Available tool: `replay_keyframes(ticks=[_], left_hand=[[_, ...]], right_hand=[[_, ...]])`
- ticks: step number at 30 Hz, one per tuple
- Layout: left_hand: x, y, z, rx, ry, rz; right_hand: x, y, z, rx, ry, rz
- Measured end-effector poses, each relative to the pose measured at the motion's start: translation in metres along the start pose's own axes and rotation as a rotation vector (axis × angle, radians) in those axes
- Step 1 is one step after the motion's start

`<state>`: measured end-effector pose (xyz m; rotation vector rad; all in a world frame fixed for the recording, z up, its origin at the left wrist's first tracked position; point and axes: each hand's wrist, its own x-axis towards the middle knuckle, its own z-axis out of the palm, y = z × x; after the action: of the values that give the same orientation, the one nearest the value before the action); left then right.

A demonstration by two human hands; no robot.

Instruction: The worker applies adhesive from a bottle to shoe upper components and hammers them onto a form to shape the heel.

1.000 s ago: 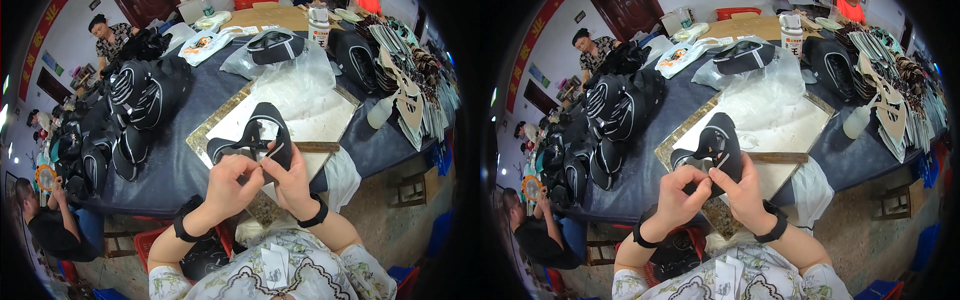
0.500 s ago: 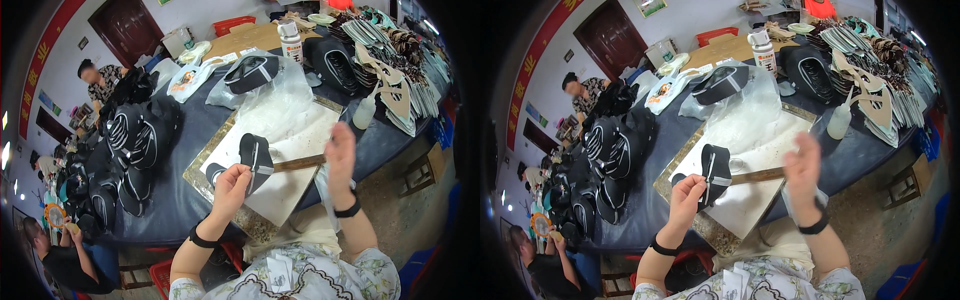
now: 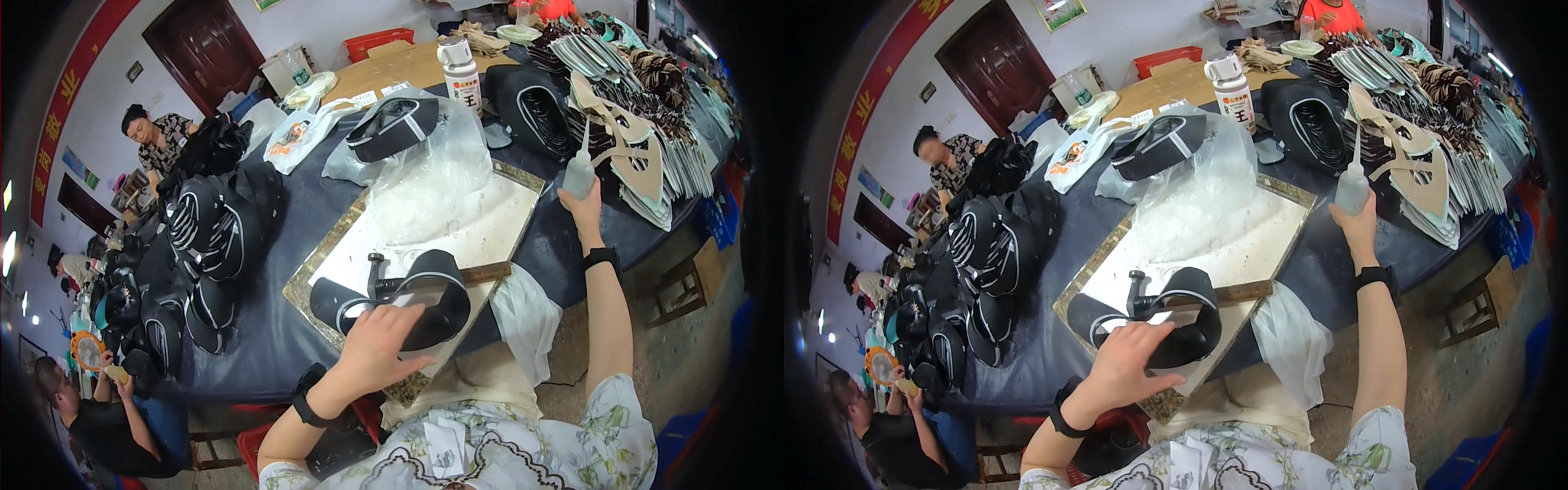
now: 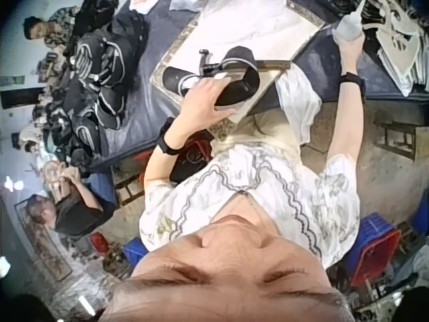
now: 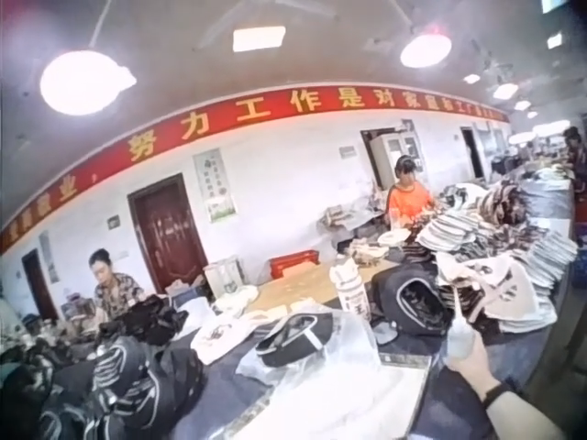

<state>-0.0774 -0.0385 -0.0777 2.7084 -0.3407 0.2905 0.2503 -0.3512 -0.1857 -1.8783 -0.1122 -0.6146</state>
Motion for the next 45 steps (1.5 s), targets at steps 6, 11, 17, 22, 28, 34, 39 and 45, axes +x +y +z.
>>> replay_keyframes(ticks=[6,11,17,22,28,34,39,45], left_hand=[[0.003,-0.002,0.006,0.211,0.073,-0.032],[0.019,-0.014,-0.036,-0.501,0.503,-0.311],[0.002,0.003,-0.042,-0.693,0.317,-0.085],[-0.014,-0.001,-0.035,-1.027,0.515,-0.259],[-0.021,-0.012,-0.027,-0.976,0.584,-0.060],[-0.019,-0.011,-0.021,-0.840,0.962,-0.160],[-0.006,-0.015,-0.024,-1.039,0.990,-0.263],[-0.005,-0.023,-0.024,-1.311,0.823,-0.446]], right_hand=[[-0.036,-0.092,-0.013,0.430,-0.245,-0.039],[-0.106,-0.180,-0.016,0.568,-0.670,-0.175],[-0.181,-0.243,0.013,0.138,-0.572,-0.658],[-0.204,-0.245,0.023,0.210,-0.594,-0.653],[-0.229,-0.238,0.044,1.154,-0.837,0.315],[-0.203,-0.235,0.032,1.354,-0.722,0.460],[-0.175,-0.234,0.020,1.261,-0.621,0.430],[-0.157,-0.221,0.009,1.063,-0.623,0.214]])
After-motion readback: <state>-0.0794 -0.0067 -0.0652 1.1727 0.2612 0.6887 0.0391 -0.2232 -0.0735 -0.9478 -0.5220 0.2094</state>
